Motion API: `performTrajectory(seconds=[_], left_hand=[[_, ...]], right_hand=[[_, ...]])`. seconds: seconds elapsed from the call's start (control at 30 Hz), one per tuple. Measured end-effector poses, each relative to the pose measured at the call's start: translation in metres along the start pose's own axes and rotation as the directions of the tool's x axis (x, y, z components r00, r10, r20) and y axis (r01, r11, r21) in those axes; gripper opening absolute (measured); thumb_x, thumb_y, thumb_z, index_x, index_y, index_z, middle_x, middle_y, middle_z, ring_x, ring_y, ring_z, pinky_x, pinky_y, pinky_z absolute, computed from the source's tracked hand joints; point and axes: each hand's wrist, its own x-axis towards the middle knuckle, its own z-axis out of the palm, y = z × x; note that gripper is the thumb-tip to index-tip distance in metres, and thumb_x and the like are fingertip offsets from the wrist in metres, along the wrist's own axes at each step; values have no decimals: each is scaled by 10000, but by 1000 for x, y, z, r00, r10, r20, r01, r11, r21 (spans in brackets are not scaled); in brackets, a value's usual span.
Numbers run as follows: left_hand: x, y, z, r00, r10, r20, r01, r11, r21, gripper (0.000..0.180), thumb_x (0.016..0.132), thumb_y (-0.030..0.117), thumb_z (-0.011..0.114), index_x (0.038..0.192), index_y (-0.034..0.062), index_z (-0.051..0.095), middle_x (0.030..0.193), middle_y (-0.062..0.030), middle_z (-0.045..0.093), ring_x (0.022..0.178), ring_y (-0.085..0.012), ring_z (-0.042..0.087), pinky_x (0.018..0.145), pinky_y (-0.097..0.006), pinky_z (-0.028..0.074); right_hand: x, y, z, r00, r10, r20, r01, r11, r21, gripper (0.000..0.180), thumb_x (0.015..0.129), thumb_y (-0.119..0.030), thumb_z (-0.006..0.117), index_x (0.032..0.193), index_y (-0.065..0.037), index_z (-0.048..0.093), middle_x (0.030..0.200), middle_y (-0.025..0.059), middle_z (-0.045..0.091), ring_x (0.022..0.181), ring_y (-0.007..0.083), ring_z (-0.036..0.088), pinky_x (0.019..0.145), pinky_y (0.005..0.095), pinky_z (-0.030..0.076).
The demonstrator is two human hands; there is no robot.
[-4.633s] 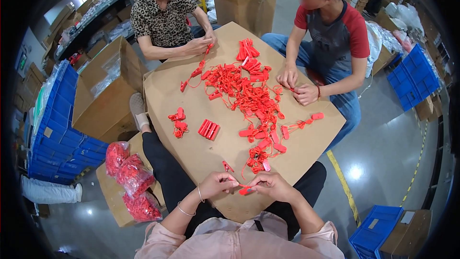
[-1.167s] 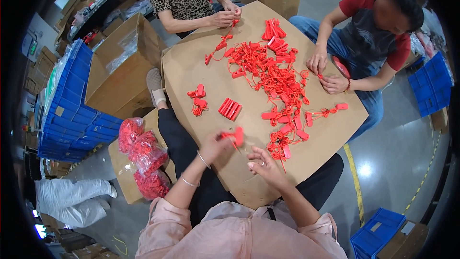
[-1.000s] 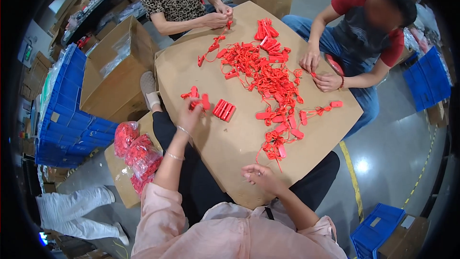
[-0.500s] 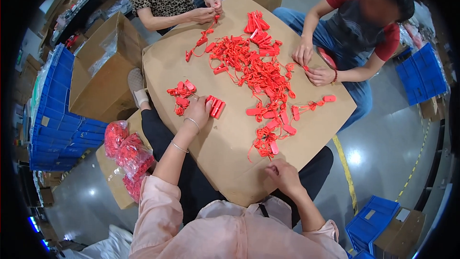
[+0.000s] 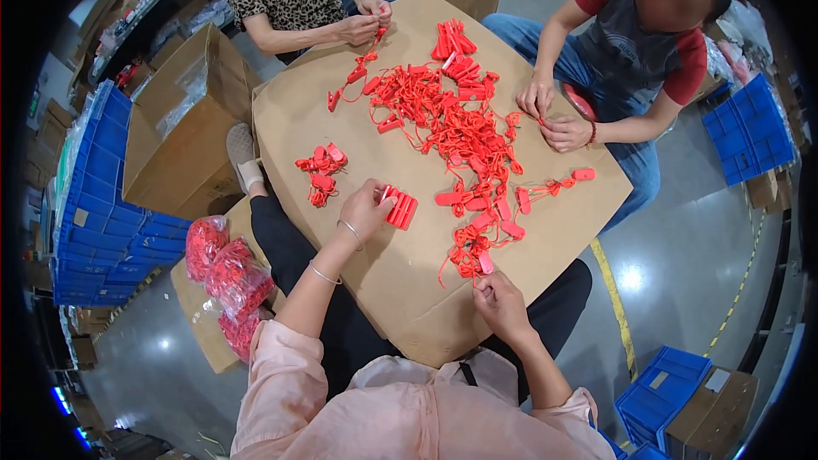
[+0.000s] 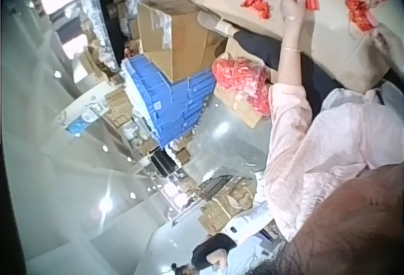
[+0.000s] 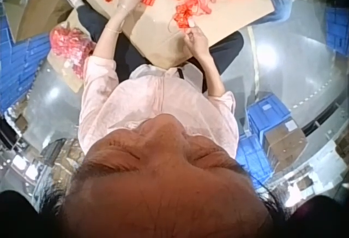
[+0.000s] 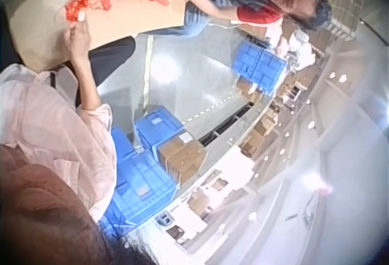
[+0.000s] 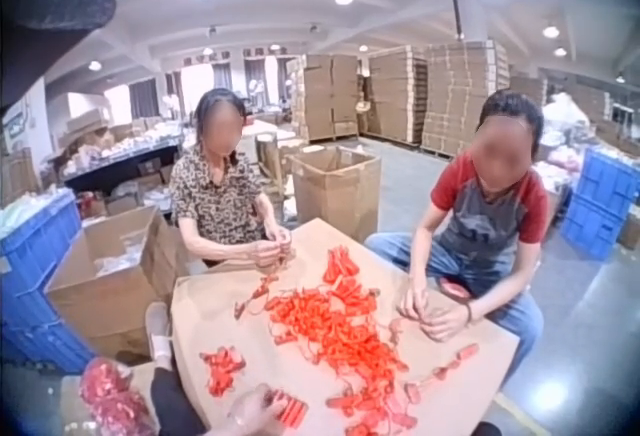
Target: Tie strings onto red plastic security tags or labels at an assembly workspace.
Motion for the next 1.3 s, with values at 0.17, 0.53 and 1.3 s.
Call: performTrajectory(seconds=[0.17,0.53,1.3], left_hand=[[-4,4,-6,966,-114,232,194,913,-358,274,849,229,579,950,-25,554,707,-53,577,496,-99,532,425,-240,432],[-11,-17,5,999,-53,9,53,951,-304,286,826,252,617,815,-7,496,634,-78,553,511,-137,542,469,-282,445],[-31,-17,-3,996,-31,-81,16,984,-178,268,782,229,644,809,3,502,697,-185,565,653,-337,570,589,-380,445]], right_hand=[[1,-41,-25,972,45,232,-171,814,556,75,805,3,579,801,-34,514,743,-15,518,652,67,479,598,210,401],[-15,-82,-24,846,-303,440,-146,661,736,65,839,-47,585,881,-40,535,766,0,551,710,59,518,643,215,431],[9,-132,-30,714,-686,140,490,632,600,161,773,0,624,931,-29,619,893,92,560,851,232,560,759,340,463]])
